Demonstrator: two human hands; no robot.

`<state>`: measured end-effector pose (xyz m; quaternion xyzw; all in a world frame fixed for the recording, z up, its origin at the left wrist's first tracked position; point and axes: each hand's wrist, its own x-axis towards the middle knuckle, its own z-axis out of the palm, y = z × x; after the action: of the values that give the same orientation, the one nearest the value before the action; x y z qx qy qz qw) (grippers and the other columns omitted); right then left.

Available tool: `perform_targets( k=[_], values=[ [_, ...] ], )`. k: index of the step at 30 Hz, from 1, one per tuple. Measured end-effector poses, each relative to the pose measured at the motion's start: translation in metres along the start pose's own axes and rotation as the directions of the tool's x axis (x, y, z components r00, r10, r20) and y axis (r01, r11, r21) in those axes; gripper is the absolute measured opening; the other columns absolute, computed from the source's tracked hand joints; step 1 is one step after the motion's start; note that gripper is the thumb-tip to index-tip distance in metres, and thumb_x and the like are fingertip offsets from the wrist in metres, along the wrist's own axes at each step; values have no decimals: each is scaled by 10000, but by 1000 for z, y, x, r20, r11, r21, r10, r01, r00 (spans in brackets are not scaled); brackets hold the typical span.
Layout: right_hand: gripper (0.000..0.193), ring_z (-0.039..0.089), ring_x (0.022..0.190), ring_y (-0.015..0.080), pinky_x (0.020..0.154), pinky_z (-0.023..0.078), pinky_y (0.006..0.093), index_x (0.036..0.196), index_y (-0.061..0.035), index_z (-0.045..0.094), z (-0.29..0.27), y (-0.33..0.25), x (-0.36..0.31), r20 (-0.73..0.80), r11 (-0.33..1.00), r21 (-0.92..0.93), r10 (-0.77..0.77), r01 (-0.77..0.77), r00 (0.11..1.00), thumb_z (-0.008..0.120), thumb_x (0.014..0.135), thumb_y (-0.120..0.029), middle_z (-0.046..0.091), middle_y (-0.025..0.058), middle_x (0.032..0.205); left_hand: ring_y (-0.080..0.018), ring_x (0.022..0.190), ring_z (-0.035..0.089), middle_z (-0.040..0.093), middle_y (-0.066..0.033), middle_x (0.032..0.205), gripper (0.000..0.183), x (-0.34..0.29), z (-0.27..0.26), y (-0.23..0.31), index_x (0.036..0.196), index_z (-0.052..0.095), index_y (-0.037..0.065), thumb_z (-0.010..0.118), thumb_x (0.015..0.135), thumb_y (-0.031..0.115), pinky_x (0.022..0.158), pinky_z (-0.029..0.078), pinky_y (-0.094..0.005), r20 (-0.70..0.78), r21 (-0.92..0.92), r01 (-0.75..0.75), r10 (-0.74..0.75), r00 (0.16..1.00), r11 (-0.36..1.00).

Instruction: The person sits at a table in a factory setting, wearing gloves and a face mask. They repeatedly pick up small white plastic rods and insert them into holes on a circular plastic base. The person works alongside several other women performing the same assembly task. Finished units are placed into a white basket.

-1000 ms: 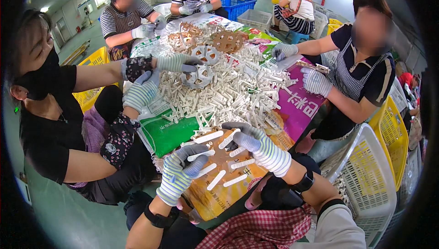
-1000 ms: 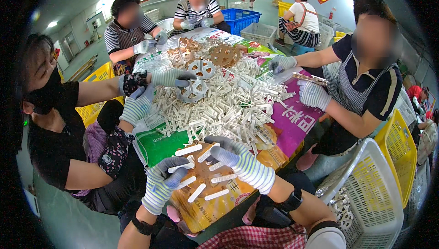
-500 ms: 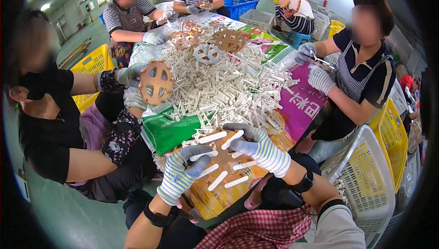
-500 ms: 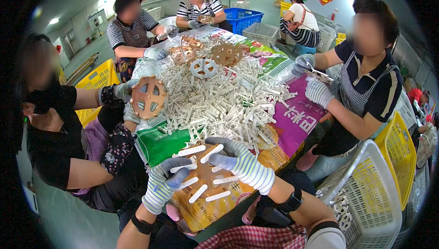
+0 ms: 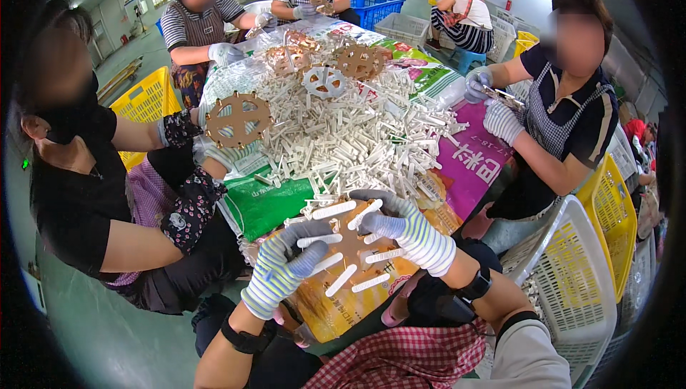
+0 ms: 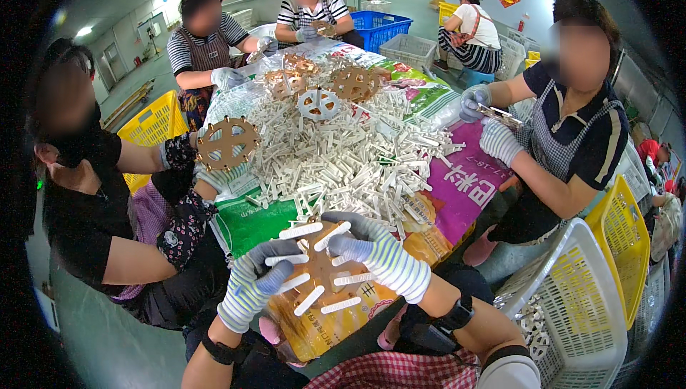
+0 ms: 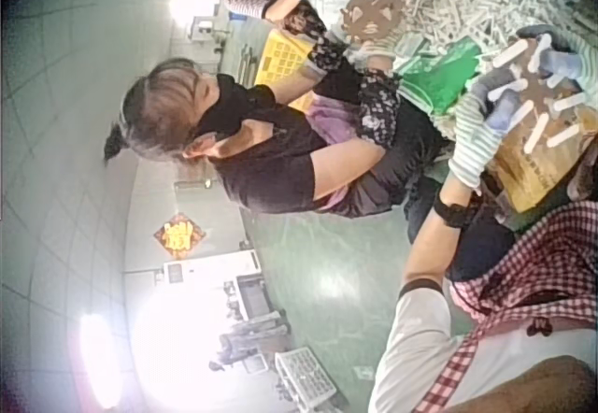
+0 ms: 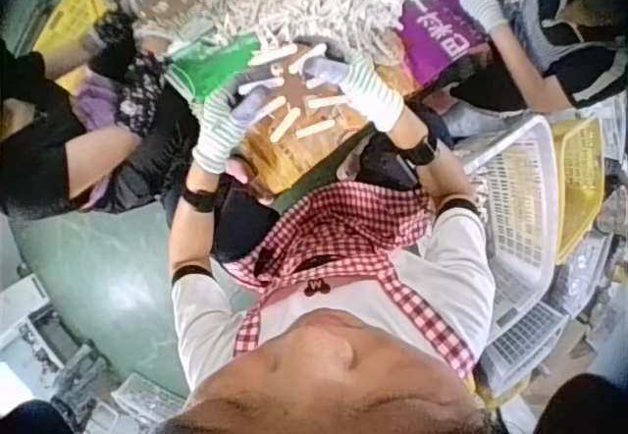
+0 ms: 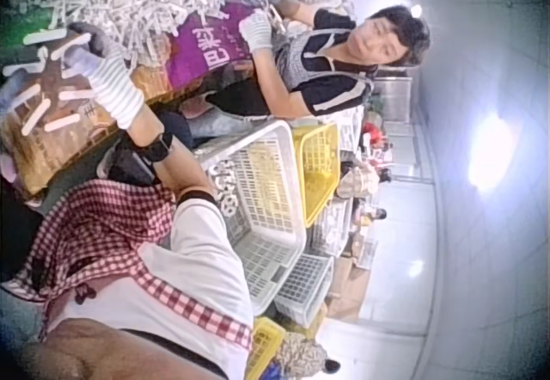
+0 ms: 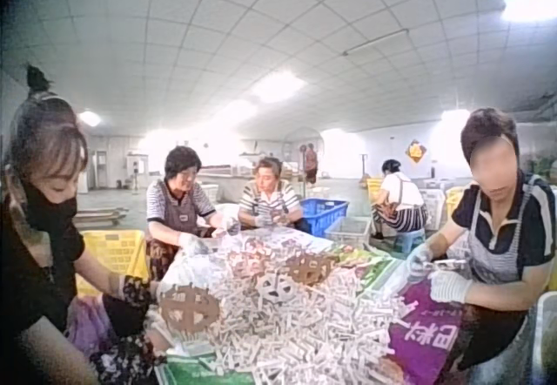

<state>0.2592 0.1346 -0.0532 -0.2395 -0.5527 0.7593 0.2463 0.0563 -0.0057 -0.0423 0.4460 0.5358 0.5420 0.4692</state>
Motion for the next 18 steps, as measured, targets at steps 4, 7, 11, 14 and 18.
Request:
perform_targets(
  k=[4, 7, 11, 14, 18],
  values=[
    [652, 613, 1066, 158, 929, 525, 325, 1441, -18, 459, -5, -4, 2, -90, 988, 153, -19, 33, 996, 725, 905, -276, 625, 73, 1202, -181, 1079, 601, 534, -142, 1326, 616, 7, -5, -9, 1432, 396, 41, 707, 901, 53, 931, 528, -318, -155, -163, -179, 155, 976, 970],
    [643, 614, 1086, 164, 917, 540, 329, 1423, -20, 475, -9, 4, 6, -167, 967, 232, -69, 107, 984, 740, 902, -287, 617, 69, 1224, -175, 1084, 587, 545, -146, 1307, 541, 9, -4, -16, 1350, 432, 43, 715, 889, 39, 914, 527, -306, -224, -134, -219, 185, 957, 967],
    [518, 622, 952, 128, 866, 542, 305, 1308, -40, 557, -3, 3, 5, -252, 962, 236, -74, 136, 965, 735, 908, -317, 639, 23, 1012, -134, 1058, 593, 577, -107, 1266, 353, 9, 0, -34, 1184, 555, 7, 730, 881, 47, 914, 520, -283, 1, -18, -171, 171, 985, 985],
    [558, 618, 960, 128, 865, 543, 305, 1347, -37, 533, -6, 6, 5, -252, 968, 218, -71, 128, 965, 736, 908, -314, 631, 24, 1009, -149, 980, 652, 661, -90, 1121, 278, 5, 11, -24, 1179, 624, -17, 689, 912, 30, 885, 546, -296, -14, -24, -14, 13, 1000, 1000],
    [642, 605, 984, 130, 867, 541, 304, 1424, -27, 469, -5, 4, 4, -231, 970, 212, -69, 120, 970, 726, 913, -319, 613, 28, 1018, -141, 1040, 640, 677, -82, 1159, 296, 4, 9, -20, 1233, 660, -7, 650, 939, 24, 935, 524, -278, 15, -6, 30, -30, 999, 1000]
  ],
)
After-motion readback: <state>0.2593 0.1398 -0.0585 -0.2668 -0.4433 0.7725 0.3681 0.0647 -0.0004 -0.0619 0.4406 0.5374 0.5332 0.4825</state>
